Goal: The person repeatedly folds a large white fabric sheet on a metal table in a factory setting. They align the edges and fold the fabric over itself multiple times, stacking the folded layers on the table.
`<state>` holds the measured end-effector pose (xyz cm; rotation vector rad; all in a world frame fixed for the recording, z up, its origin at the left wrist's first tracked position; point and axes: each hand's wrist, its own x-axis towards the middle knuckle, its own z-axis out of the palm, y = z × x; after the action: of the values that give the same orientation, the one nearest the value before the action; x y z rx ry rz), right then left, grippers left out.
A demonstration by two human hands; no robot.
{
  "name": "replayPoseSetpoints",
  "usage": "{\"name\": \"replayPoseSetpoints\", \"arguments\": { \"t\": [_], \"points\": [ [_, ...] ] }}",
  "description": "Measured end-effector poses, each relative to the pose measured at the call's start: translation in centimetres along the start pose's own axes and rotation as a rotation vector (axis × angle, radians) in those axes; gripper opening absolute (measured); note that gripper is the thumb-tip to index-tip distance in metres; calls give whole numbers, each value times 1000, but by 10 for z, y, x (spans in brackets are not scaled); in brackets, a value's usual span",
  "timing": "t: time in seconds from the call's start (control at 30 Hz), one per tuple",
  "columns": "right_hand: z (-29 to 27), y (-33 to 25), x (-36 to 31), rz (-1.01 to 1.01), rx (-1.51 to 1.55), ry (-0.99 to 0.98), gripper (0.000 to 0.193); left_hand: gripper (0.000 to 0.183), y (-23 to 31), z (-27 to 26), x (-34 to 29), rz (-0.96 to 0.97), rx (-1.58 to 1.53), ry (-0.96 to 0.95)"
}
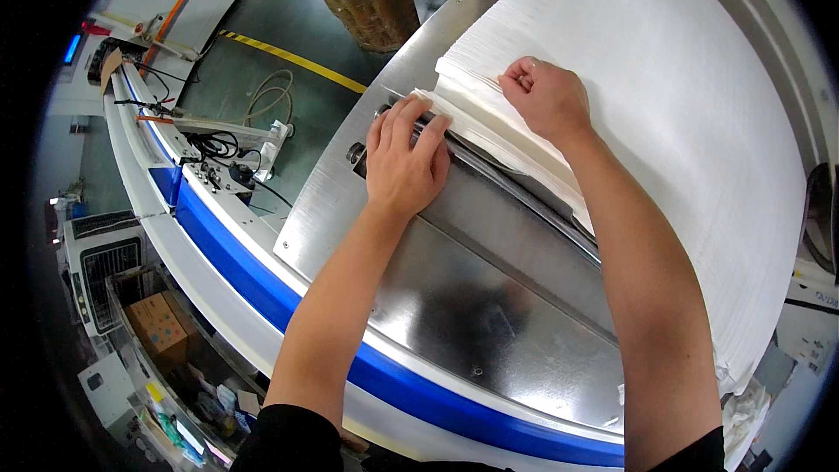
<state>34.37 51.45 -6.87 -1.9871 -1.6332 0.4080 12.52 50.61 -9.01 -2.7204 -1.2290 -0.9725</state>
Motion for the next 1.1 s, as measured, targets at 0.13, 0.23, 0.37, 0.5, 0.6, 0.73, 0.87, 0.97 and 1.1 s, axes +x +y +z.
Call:
{"name": "replayPoseSetpoints", "arguments": {
  "t": [0.13,0.23,0.37,0.5,0.6,0.73,0.87,0.97,1.1],
  "points": [
    [-4,-2,1,10,14,-15,20,36,2,-3,0,5,-6,-16],
    [-11,-12,-9,33,170,-31,20,39,-1,-2,-2,4,-55,-28],
    [-19,-25,-29,-64,199,-224,22,40,-4,0,-3,7,-66,-41],
    [-21,-23,-33,-76,75,-289,20,38,0,1,3,-5,-68,-39],
    [-18,-20,-31,-92,28,-276,18,40,-1,2,2,-1,-79,-52],
    [-19,-23,-30,-27,3,-244,19,40,-2,4,2,9,-77,-33],
    [-19,-19,-32,43,84,-129,19,42,-1,3,1,-9,-85,-42],
    [-19,-21,-35,0,49,-108,18,43,-2,1,-2,-9,-87,-38],
    [-20,-26,-46,-227,-27,-139,16,43,0,-5,-3,-24,-67,-33]
  ]
}}
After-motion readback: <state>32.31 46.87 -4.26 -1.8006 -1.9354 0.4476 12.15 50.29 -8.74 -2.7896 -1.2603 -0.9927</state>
